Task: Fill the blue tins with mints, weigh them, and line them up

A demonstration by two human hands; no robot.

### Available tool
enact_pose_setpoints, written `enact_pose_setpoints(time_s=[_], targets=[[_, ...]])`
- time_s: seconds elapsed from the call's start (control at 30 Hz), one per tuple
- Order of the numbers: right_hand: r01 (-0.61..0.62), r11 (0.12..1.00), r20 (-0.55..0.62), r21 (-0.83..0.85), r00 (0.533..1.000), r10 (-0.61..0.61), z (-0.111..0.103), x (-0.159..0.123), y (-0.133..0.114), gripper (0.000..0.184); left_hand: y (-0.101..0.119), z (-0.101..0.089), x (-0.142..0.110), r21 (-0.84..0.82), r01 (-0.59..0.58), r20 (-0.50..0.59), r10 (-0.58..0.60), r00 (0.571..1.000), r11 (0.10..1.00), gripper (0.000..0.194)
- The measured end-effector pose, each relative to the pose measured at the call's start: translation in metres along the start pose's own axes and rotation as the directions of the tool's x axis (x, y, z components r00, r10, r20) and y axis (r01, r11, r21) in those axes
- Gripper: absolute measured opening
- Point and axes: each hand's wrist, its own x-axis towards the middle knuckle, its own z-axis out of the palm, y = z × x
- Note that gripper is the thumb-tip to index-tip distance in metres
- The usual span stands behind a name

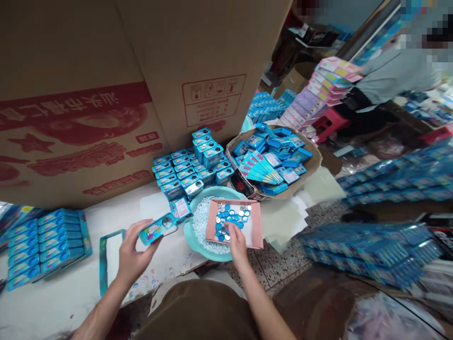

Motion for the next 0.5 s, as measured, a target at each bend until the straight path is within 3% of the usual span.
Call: enact_pose_setpoints(time_s=[0.03,0.1,0.2,0.37,0.5], targets=[[-0.133,0.971,0.043,0.198,0.991,0.127,0.014,0.002,-0.006,0.039,0.013,0.004,-0.004,-0.013,-0.030,0.074,0.031,0.997,0.999,0.035],[-0.356,0.806,0.246,0.473,0.932,0.267,0.041,0.006,-0.016,0.041,0.031,0.013,-0.012,-0.041,-0.097,0.213,0.103,0.971,0.994,0.040],[-0.545,0.581,0.466,0.605,0.833,0.297,0.068,0.009,-0.027,0.039,0.040,0.026,-0.015,-0.044,-0.189,0.312,0.193,0.930,0.981,0.048],[-0.680,0.395,0.617,0.618,0.731,0.291,0.074,0.003,-0.028,0.035,0.036,0.035,-0.007,0.013,-0.198,0.337,0.182,0.924,0.980,0.047],[-0.678,0.355,0.616,0.643,0.734,0.286,0.067,0.002,-0.024,0.032,0.040,0.038,-0.005,0.012,-0.164,0.350,0.149,0.925,0.986,0.047]])
